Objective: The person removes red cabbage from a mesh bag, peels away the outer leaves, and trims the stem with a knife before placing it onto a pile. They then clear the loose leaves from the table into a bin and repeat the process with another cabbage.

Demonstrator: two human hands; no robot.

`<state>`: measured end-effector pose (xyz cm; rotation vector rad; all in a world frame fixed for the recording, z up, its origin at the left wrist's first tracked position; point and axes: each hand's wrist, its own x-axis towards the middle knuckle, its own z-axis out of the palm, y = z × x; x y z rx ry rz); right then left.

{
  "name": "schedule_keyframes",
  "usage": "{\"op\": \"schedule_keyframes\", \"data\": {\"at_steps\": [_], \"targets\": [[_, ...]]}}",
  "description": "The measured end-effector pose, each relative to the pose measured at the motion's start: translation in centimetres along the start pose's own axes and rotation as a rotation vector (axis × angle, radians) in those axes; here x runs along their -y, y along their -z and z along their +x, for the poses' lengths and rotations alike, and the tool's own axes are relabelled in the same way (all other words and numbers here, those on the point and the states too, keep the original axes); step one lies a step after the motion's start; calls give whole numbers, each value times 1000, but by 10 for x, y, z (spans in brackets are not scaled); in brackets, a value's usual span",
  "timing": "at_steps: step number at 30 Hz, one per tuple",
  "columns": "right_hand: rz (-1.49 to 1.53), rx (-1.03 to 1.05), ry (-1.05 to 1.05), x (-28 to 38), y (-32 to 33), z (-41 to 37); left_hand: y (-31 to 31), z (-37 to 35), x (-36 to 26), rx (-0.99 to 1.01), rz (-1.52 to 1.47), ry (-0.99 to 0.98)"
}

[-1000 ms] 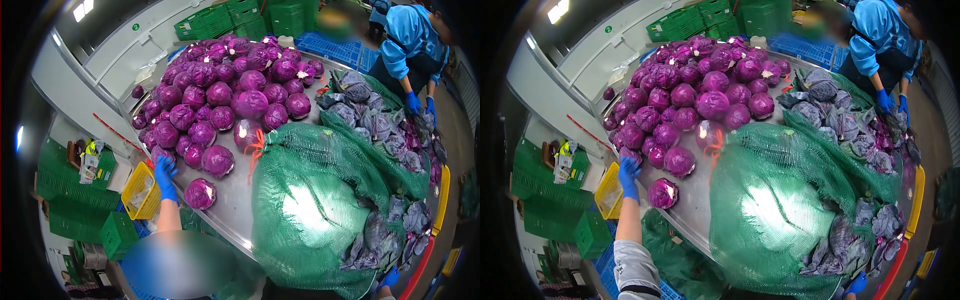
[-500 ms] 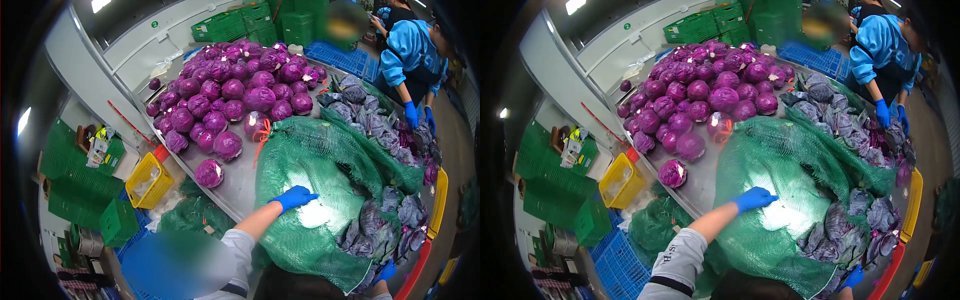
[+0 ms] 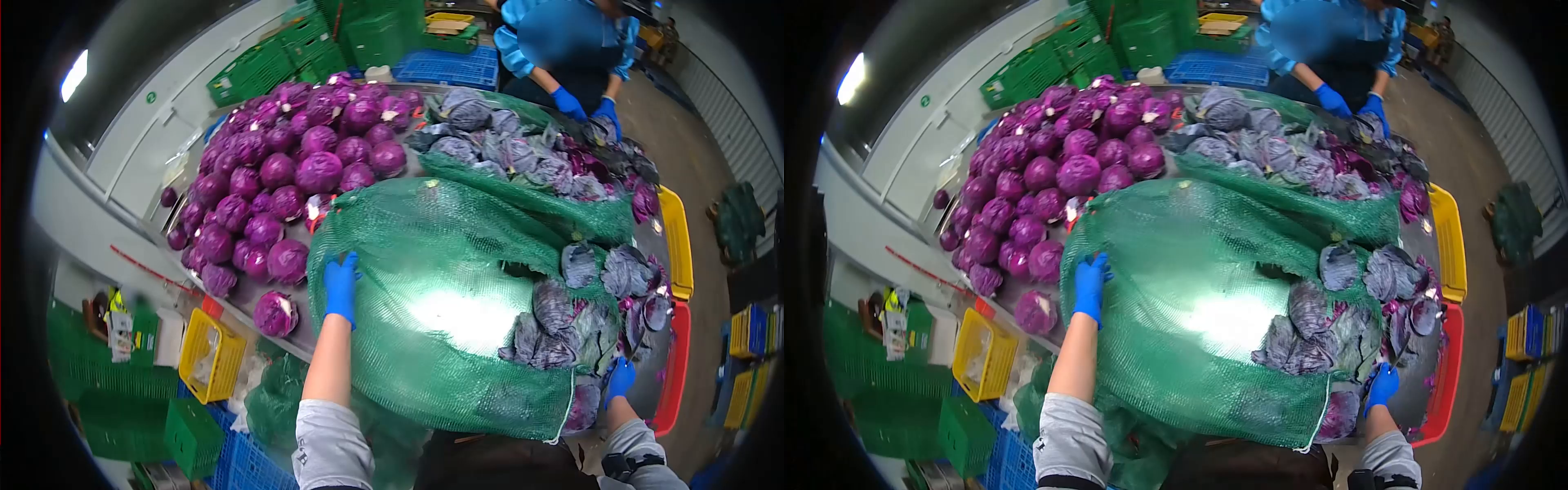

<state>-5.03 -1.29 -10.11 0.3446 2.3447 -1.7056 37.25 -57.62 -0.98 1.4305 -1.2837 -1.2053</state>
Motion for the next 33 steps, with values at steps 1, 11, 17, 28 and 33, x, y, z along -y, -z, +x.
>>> {"op": "schedule_keyframes", "data": {"at_steps": [1,11,17,28,33], "targets": [[-1,8,-1,-2,0,3,-13,14,16,-40,236,-255],[-133,-118,-49,16,-4,-13,-167,48,-69,433,750,-1093],[-95,-100,-104,35,-11,-27,-208,31,-118,596,754,-612],[-122,-77,-121,40,-9,-25,-165,-74,-95,1245,957,-286],[-25,-14,-188,42,-8,-29,-123,-117,-85,1006,550,-101]]}}
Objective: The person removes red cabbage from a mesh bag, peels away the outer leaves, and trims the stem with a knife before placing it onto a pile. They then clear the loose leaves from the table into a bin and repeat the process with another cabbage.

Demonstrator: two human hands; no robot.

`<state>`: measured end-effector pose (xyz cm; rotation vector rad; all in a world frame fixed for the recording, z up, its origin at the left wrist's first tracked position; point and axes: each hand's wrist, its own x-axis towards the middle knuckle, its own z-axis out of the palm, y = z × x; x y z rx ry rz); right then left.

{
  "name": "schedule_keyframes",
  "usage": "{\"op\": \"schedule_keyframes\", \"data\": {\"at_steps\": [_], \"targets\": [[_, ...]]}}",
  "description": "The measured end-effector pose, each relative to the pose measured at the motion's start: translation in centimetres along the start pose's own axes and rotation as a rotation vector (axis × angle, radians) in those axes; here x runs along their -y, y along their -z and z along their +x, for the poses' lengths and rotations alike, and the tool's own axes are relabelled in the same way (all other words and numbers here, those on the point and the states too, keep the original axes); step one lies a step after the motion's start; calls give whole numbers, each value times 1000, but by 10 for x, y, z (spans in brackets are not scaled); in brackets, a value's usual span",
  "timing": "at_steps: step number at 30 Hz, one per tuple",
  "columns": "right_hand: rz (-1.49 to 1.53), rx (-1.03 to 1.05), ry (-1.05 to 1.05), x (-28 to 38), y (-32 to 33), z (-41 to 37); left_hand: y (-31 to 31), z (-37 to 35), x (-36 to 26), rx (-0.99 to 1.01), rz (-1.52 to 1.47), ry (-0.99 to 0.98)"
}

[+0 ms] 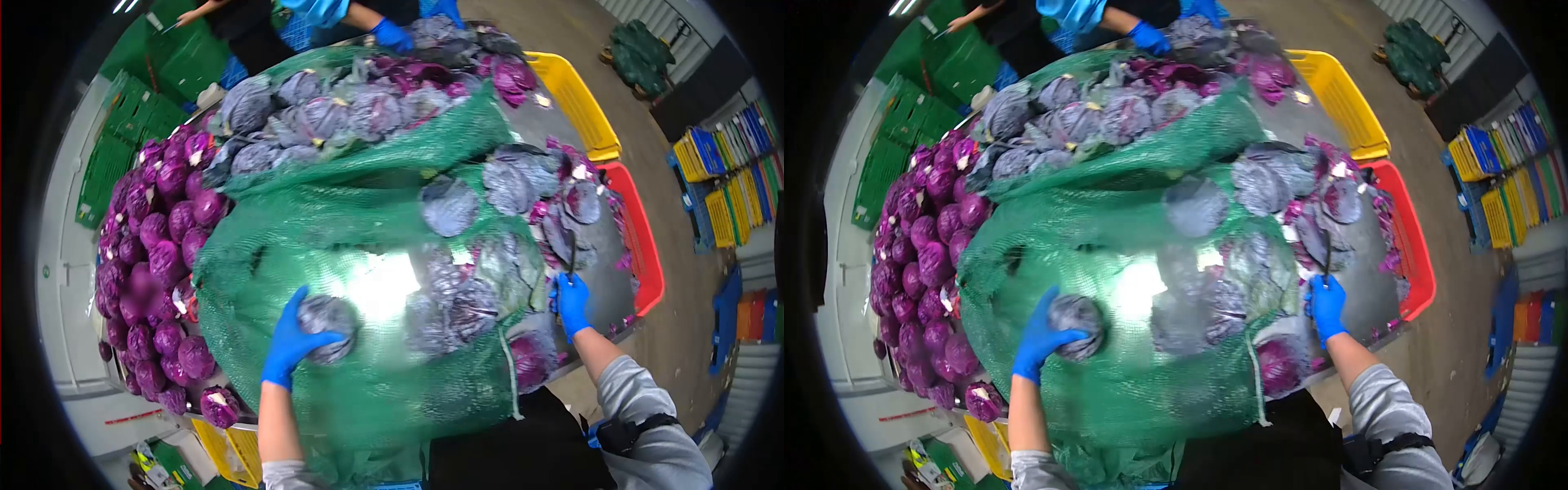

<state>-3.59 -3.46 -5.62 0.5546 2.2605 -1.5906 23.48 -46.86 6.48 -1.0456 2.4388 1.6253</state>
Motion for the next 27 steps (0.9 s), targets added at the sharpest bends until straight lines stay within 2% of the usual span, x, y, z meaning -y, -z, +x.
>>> {"op": "schedule_keyframes", "data": {"at_steps": [2,4,5,7,8,10,11,12,13,14,15,16,17,18,19,20,22,23,24,25,26,27], "targets": [[65,24,-29,6,1,-5,1,-15,21,-39,-211,-50],[120,52,19,-7,3,3,-2,-26,42,-149,-473,-9],[107,85,-6,-1,5,1,-14,-34,52,-145,-464,-17],[144,129,-35,-9,7,11,-39,-51,57,-221,-820,-65],[142,156,-44,-11,8,10,-54,-63,53,-237,-815,-55],[297,242,-22,-16,9,11,-105,-89,20,-285,-1247,-6],[426,391,43,-38,11,22,-167,-94,-8,-519,-1234,48],[349,421,17,-45,10,28,-194,-90,-19,-322,-1329,-11],[296,525,47,-57,12,37,-223,-83,-52,-224,-1224,-117],[4,602,284,-73,10,52,-254,-80,-46,-253,-1391,-23],[318,831,-101,-1,50,14,-278,-73,-55,-170,-1354,-50],[472,1012,-186,0,67,18,-303,-63,-68,-88,-1327,-76],[453,1012,-38,15,88,6,-328,-58,-95,-62,-1336,-65],[609,1043,-80,23,105,-3,-348,-57,-132,72,-1301,-135],[513,1042,-89,23,127,0,-364,-55,-157,202,-1260,-209],[422,1044,-98,23,145,2,-377,-50,-165,219,-1259,-203],[444,932,-90,24,164,-1,-397,-41,-179,261,-799,-215],[446,843,-83,22,171,-1,-408,-44,-188,285,-789,-211],[461,827,-84,11,176,1,-418,-49,-203,159,-665,-180],[337,717,-27,-6,179,3,-425,-52,-212,35,-537,-150],[212,605,22,-19,181,4,-432,-45,-193,110,-349,-287],[223,590,10,-18,184,2,-440,-34,-188,49,-84,-418]]}}
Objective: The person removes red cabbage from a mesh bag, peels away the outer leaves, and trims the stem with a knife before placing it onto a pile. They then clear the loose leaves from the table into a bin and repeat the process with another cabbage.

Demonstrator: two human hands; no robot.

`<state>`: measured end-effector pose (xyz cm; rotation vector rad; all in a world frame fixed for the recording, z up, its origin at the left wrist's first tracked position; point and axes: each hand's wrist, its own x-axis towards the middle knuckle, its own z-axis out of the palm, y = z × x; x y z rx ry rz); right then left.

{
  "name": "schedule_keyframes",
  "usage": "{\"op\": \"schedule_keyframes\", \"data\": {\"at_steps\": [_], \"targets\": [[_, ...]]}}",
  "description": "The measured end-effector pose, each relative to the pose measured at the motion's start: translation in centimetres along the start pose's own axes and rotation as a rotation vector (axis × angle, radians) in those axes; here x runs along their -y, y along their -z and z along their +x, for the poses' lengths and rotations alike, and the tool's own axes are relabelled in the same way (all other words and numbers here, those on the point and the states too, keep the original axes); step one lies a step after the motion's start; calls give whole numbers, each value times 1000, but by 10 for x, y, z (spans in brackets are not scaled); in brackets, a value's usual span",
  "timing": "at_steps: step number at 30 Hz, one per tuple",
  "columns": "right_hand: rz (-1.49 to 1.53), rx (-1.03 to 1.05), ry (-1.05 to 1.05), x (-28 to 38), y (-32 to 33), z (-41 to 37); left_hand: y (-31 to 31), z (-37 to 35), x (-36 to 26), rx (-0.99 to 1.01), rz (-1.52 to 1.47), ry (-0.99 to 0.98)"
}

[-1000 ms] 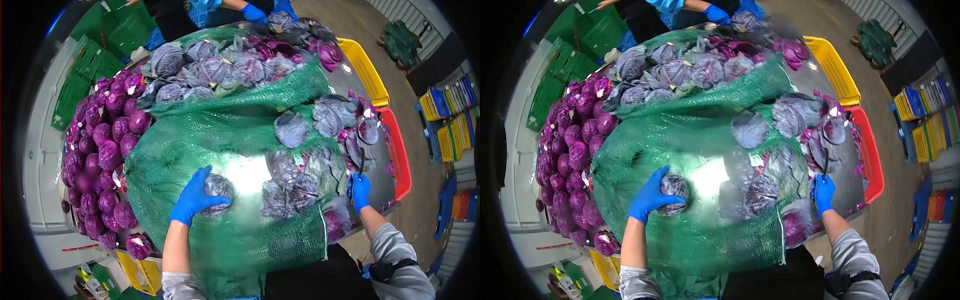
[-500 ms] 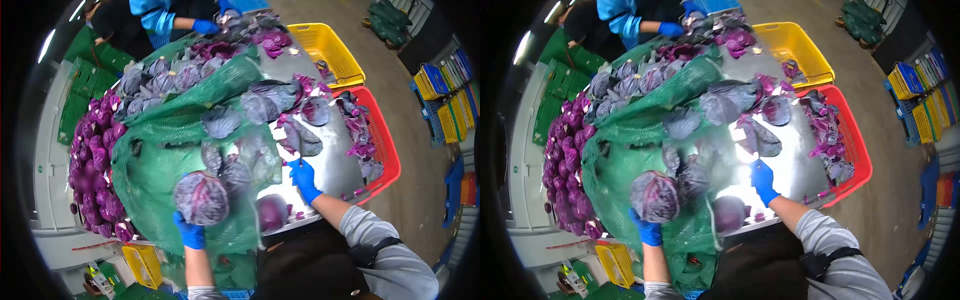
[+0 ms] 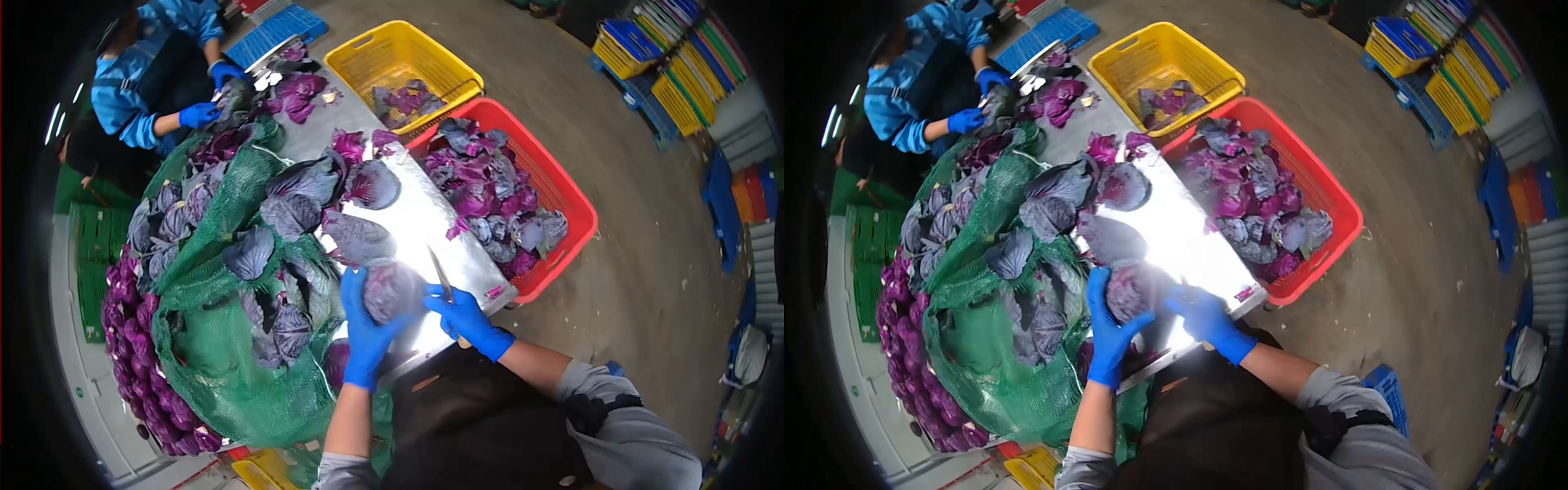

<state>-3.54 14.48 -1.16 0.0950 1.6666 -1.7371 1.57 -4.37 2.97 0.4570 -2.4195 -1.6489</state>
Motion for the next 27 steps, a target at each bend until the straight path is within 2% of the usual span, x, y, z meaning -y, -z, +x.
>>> {"op": "schedule_keyframes", "data": {"at_steps": [1,2,3,4,5,6,8,10,12,14,18,20,22,24,27], "targets": [[-26,-28,-26,4,-3,-2,-5,7,7,-6,270,-124],[-54,-52,-48,8,-4,-3,-5,13,15,3,272,-121],[-48,-56,-48,2,-2,3,-2,20,23,52,132,-62],[-358,-233,302,-6,0,14,1,27,26,100,-8,-5],[-668,-408,649,-14,1,21,2,31,25,106,-7,-4],[-667,-414,645,-12,0,21,4,34,23,106,-142,77],[-637,-269,632,0,1,20,4,42,-8,78,-348,232],[-629,-196,622,11,0,16,5,46,10,109,-295,190],[-744,-114,518,23,0,12,5,50,15,130,-242,147],[-767,-77,524,28,2,11,5,53,10,156,-280,213],[-899,-15,550,32,3,14,6,58,18,178,-256,187],[-901,-4,501,24,5,31,7,57,23,164,-54,88],[-900,13,463,13,7,43,3,59,24,164,-76,122],[-878,50,552,12,11,52,2,65,25,153,-101,139],[-937,115,476,16,11,53,4,66,28,183,-121,146]]}}
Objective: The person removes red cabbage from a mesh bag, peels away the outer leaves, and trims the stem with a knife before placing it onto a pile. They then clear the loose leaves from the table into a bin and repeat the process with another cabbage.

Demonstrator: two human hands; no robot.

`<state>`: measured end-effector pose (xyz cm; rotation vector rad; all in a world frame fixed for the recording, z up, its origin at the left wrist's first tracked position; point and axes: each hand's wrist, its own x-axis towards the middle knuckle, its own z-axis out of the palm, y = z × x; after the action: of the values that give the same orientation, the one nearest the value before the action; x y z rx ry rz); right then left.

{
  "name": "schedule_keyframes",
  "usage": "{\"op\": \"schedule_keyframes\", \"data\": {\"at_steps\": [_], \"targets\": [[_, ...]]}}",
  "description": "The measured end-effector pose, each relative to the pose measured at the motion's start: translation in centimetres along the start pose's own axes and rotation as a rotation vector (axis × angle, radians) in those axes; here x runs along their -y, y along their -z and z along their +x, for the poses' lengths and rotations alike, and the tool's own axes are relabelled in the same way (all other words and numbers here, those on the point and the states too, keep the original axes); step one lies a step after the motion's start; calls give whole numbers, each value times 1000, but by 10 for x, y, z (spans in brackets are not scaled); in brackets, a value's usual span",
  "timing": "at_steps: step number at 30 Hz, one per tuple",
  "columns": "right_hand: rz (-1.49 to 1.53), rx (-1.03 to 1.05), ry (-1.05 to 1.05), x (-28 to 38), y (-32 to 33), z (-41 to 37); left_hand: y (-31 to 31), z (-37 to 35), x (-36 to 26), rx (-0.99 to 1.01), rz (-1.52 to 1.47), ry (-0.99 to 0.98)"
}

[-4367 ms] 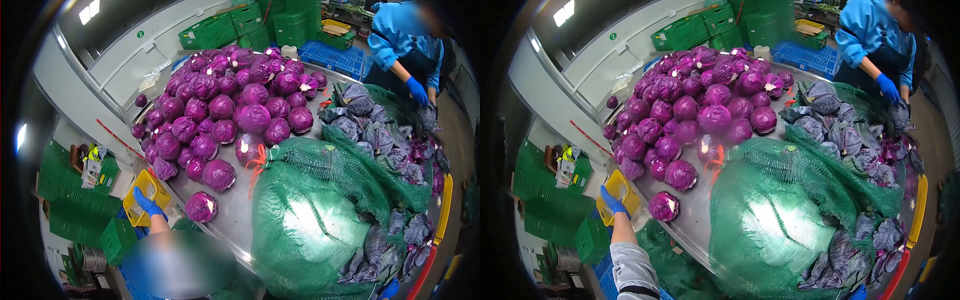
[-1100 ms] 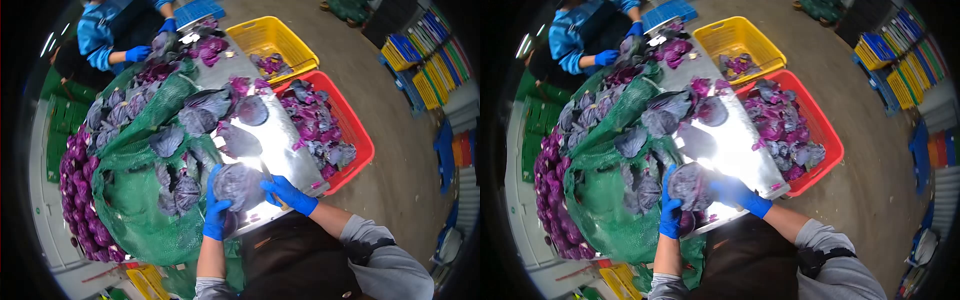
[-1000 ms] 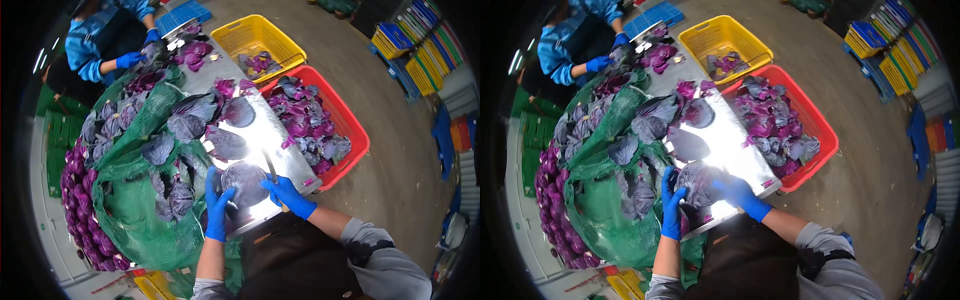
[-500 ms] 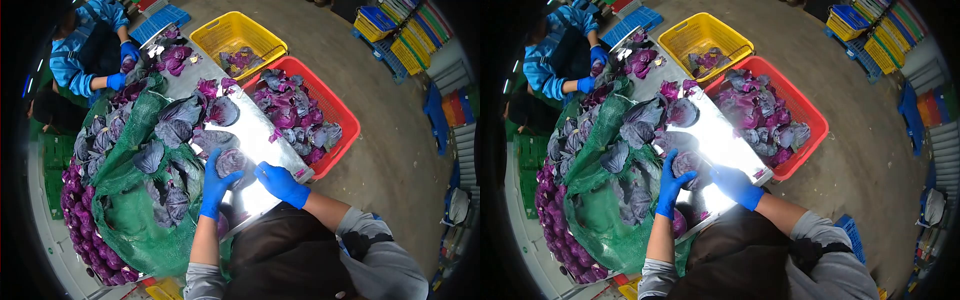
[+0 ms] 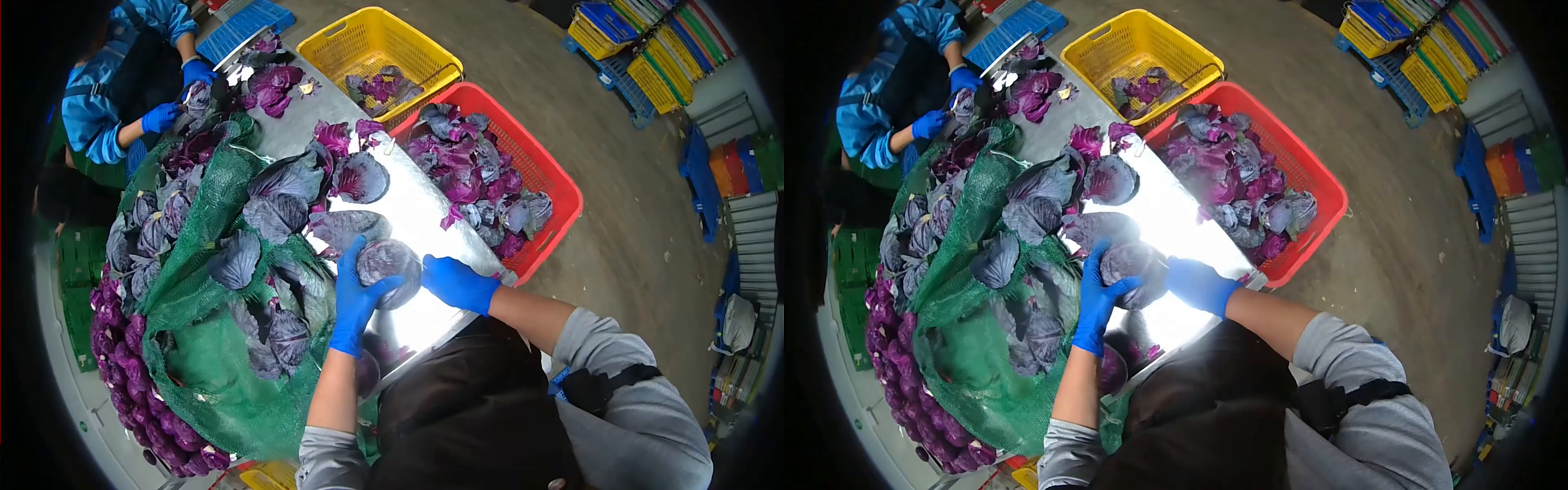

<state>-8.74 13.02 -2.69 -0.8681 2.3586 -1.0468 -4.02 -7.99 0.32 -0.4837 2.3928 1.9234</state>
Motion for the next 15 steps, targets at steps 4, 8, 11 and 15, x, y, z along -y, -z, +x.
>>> {"op": "schedule_keyframes", "data": {"at_steps": [4,8,11,15], "targets": [[39,59,-24,-14,-19,14,6,-7,-6,46,-114,-18],[649,227,-419,0,0,0,8,-26,-8,103,-330,-42],[620,107,-377,22,12,-21,6,-36,-8,85,-88,-160],[-26,-412,133,29,-12,-29,-24,-44,-7,-105,369,-302]]}}
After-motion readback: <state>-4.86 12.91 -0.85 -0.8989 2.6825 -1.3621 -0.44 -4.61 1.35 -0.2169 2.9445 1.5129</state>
